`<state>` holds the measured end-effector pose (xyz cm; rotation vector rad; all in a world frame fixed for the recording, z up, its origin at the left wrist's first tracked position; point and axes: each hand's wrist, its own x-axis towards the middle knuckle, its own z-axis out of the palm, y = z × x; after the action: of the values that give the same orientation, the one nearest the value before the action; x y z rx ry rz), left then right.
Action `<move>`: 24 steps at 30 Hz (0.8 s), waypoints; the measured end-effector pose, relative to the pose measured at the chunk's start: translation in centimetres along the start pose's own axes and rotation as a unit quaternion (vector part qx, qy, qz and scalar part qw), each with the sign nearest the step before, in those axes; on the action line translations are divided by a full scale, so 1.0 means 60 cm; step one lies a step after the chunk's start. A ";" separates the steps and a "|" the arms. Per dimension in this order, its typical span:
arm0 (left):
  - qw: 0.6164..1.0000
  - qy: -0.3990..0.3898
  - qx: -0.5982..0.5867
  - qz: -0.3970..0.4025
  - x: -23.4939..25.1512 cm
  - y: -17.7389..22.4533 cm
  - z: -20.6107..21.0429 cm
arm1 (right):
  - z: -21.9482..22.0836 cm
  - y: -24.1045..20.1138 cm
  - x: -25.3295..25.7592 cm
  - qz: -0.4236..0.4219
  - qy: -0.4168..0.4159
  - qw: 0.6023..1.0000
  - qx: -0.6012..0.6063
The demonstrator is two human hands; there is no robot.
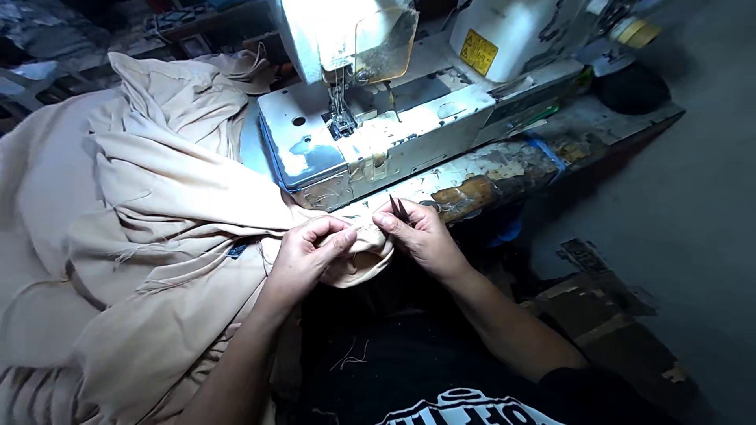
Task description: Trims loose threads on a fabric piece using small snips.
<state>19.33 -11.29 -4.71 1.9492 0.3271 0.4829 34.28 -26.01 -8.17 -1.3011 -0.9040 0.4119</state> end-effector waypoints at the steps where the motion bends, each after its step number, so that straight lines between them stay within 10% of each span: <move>1: 1.000 0.007 -0.003 0.002 0.001 -0.002 -0.001 | 0.000 0.003 -0.002 -0.035 0.033 0.995 -0.088; 4: 0.999 0.011 -0.029 -0.013 0.004 0.000 -0.005 | -0.005 -0.014 -0.021 -0.082 0.066 0.975 -0.195; 10: 0.997 -0.003 -0.067 -0.039 -0.001 0.005 -0.004 | 0.012 -0.036 -0.057 0.044 -0.115 0.992 0.001; 24: 0.994 0.007 -0.101 -0.035 -0.008 0.007 0.001 | 0.025 -0.029 -0.054 0.051 -0.087 0.994 -0.032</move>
<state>18.96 -11.72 -4.43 1.7341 0.3405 0.4657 30.76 -27.81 -7.65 -1.3902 -1.0059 0.5883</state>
